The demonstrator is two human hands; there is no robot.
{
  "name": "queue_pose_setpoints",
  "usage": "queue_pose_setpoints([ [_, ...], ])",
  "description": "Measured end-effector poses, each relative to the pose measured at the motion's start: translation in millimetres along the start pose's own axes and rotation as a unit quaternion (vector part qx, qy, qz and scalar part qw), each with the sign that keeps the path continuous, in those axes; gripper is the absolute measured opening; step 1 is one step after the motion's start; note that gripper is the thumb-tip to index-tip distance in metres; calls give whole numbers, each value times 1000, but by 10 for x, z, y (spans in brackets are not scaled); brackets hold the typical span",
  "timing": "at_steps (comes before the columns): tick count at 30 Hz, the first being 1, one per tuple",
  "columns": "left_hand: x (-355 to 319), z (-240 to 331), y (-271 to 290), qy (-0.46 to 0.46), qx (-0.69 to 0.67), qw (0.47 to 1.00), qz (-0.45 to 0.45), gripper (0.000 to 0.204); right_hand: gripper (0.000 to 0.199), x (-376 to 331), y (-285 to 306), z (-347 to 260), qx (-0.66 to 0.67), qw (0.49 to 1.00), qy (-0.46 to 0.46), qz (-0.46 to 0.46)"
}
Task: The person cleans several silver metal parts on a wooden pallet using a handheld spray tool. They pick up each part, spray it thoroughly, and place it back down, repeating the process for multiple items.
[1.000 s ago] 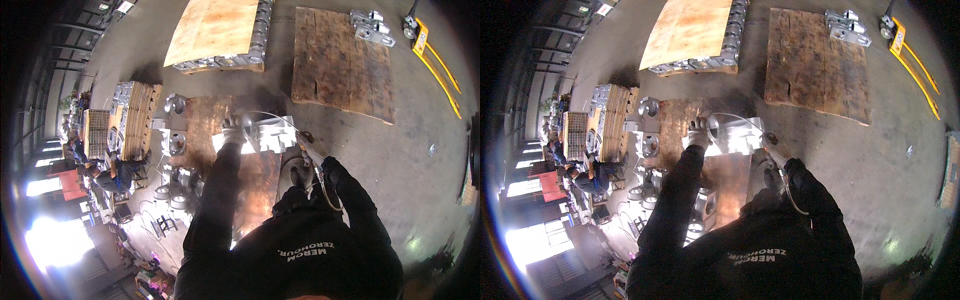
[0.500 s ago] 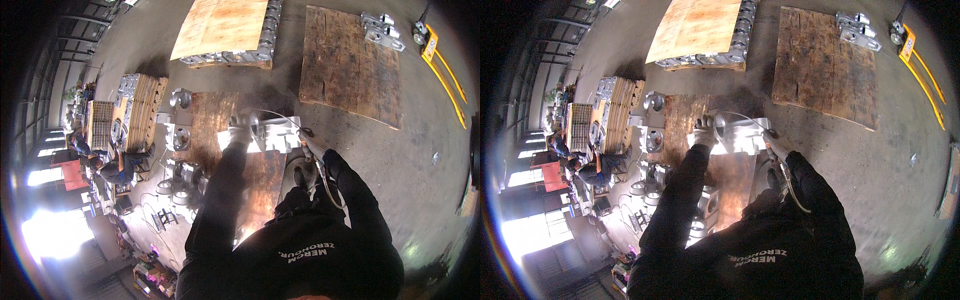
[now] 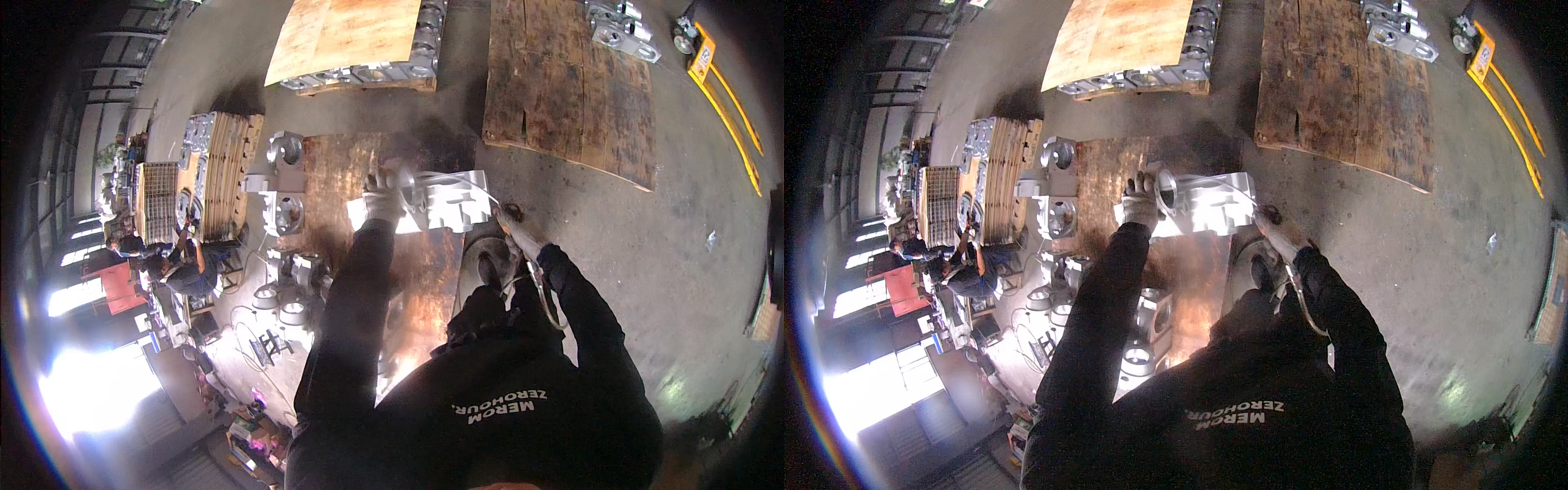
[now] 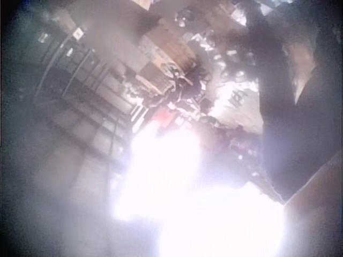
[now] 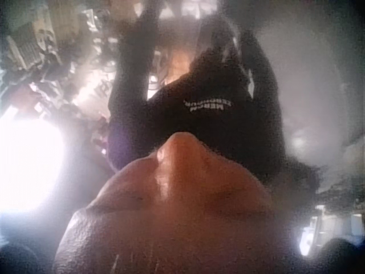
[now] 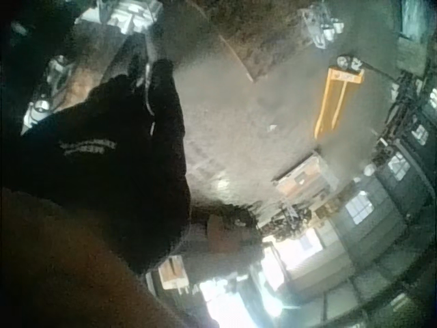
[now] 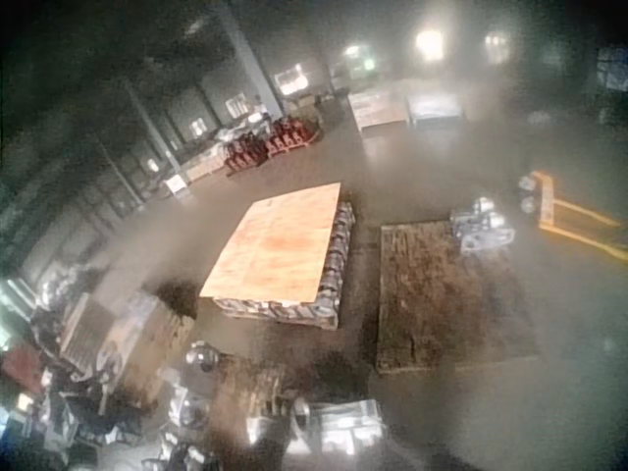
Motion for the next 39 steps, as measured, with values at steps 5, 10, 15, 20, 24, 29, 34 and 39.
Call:
queue_pose_setpoints([
  [5,-8,21,47,4,-12,1000,-5,117,39,-113,-23,158,11,998,22,55],
  [10,-24,55,123,11,-21,1000,-4,116,47,128,-76,166,-19,998,-6,67],
  [15,8,73,164,4,-30,1000,-4,115,48,226,-86,168,-12,996,-32,82],
  [20,-48,59,147,-1,-7,1000,-12,111,46,301,2,225,-14,997,-68,46],
  [24,-27,55,125,-4,7,1000,5,108,52,237,15,207,2,997,-73,11],
  [29,-72,64,103,-10,24,999,36,104,38,116,-112,116,33,996,-70,39],
  [34,-73,40,136,-9,21,999,24,106,43,129,-48,95,-44,996,-32,65],
  [39,-31,61,78,3,3,1000,9,105,55,451,-42,176,-19,1000,-23,0],
])
Point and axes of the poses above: each hand's wrist, its own x-axis towards the middle knuckle, its own y-axis out of the back of the hand, z = x × y, the point moved 1 cm from there along x, towards the middle knuckle, and after that the axes turned 10 degrees about -y, right-handed, at the moved point
